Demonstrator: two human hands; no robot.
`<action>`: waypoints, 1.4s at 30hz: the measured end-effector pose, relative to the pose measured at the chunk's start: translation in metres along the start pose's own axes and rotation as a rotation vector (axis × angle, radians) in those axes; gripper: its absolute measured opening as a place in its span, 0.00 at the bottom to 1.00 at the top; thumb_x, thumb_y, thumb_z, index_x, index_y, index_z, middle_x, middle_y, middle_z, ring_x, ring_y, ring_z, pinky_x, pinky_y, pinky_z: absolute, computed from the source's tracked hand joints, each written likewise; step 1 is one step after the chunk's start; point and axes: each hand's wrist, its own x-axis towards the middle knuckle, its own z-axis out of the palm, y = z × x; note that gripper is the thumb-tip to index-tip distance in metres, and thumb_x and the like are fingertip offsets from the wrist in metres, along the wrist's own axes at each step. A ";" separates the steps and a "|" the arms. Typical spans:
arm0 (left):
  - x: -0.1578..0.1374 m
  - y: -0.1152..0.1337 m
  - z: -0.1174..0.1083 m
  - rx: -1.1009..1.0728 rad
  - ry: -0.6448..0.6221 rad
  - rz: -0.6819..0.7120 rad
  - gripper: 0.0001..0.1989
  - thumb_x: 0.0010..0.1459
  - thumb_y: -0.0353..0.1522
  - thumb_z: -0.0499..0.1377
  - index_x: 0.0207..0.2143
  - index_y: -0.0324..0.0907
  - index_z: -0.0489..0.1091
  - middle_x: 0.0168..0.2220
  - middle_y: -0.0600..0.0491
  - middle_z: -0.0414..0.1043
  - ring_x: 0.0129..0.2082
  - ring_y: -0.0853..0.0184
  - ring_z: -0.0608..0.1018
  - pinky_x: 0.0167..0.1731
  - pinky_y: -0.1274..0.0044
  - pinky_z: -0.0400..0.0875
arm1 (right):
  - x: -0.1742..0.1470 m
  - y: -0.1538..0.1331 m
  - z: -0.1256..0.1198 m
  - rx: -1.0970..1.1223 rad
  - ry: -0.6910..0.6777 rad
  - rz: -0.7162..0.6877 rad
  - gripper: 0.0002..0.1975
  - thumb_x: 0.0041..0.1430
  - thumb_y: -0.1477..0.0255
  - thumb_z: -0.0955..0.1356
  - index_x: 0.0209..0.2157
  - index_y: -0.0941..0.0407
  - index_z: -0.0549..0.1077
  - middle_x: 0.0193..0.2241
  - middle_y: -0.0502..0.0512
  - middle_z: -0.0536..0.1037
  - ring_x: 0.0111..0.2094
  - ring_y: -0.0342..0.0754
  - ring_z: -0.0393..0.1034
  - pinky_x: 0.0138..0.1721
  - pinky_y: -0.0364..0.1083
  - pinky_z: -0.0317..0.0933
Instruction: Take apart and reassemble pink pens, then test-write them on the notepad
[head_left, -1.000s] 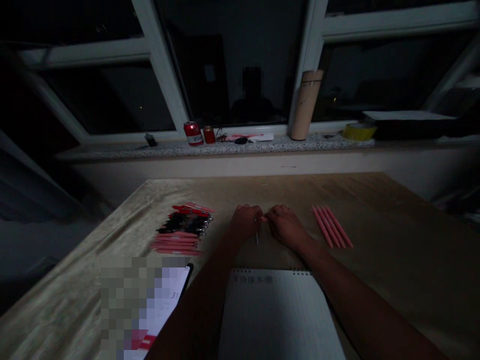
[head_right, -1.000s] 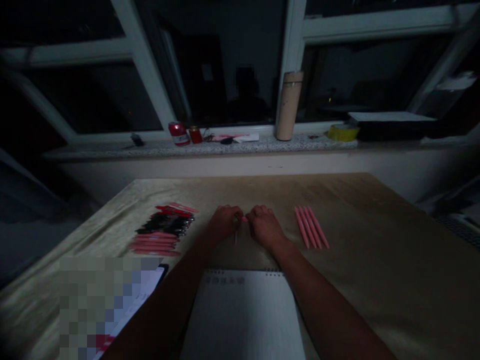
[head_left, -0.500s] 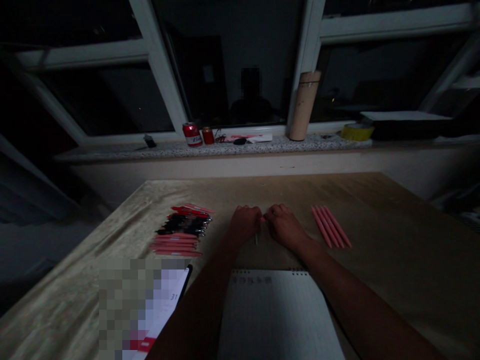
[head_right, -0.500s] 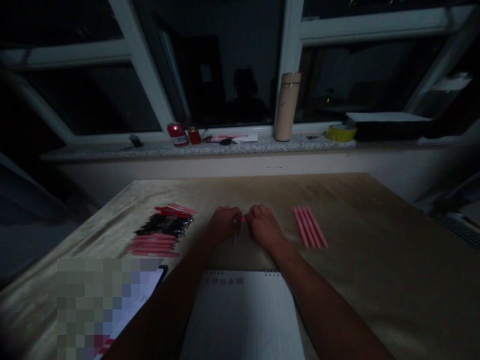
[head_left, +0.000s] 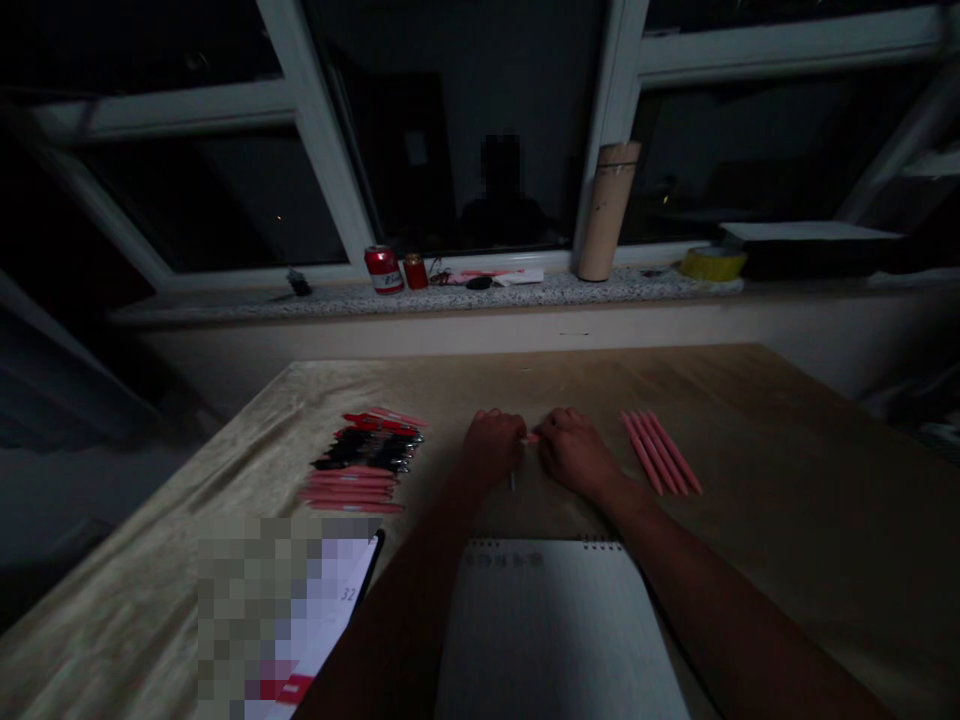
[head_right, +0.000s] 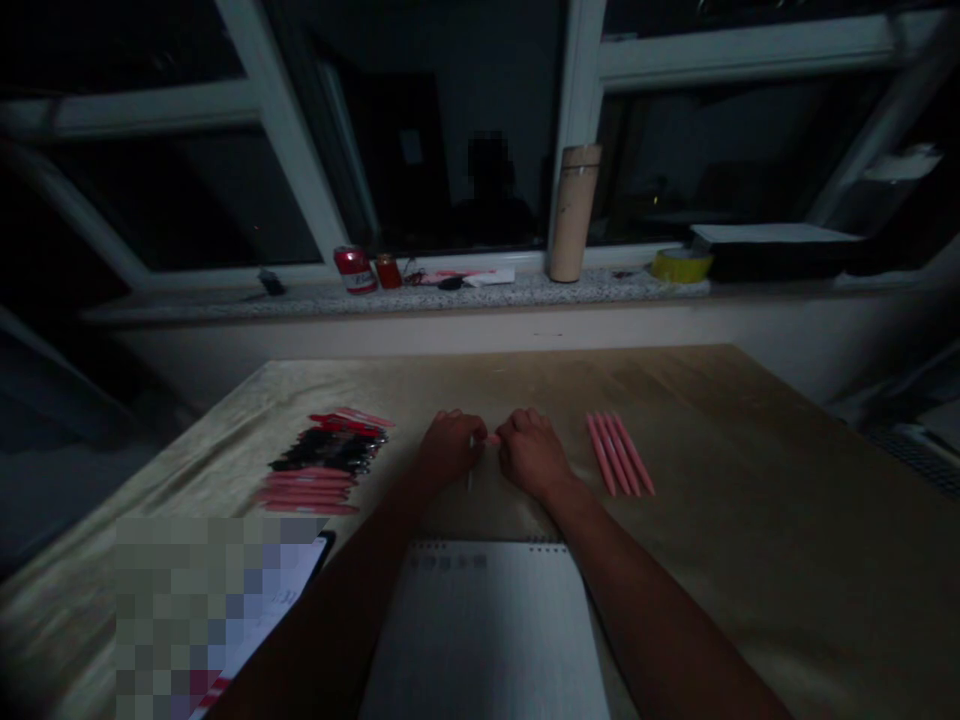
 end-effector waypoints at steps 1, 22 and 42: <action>0.000 0.001 0.000 -0.003 0.003 0.009 0.05 0.55 0.30 0.55 0.33 0.42 0.70 0.33 0.51 0.75 0.38 0.62 0.72 0.41 0.69 0.60 | 0.000 0.000 0.000 0.001 0.001 -0.002 0.12 0.60 0.70 0.62 0.41 0.56 0.74 0.39 0.59 0.71 0.43 0.52 0.60 0.42 0.47 0.50; 0.002 -0.005 -0.002 -0.092 0.049 -0.042 0.05 0.55 0.30 0.54 0.33 0.42 0.70 0.34 0.52 0.75 0.38 0.63 0.73 0.42 0.71 0.61 | 0.002 0.010 0.002 0.237 0.062 0.200 0.13 0.56 0.70 0.63 0.41 0.58 0.74 0.36 0.58 0.76 0.36 0.47 0.70 0.37 0.42 0.56; -0.034 -0.025 0.013 -0.620 0.395 -0.539 0.10 0.52 0.37 0.55 0.34 0.41 0.68 0.21 0.58 0.69 0.23 0.71 0.72 0.27 0.80 0.65 | 0.002 0.008 0.016 0.363 0.070 0.277 0.15 0.59 0.65 0.61 0.41 0.56 0.74 0.32 0.56 0.78 0.30 0.46 0.71 0.31 0.42 0.57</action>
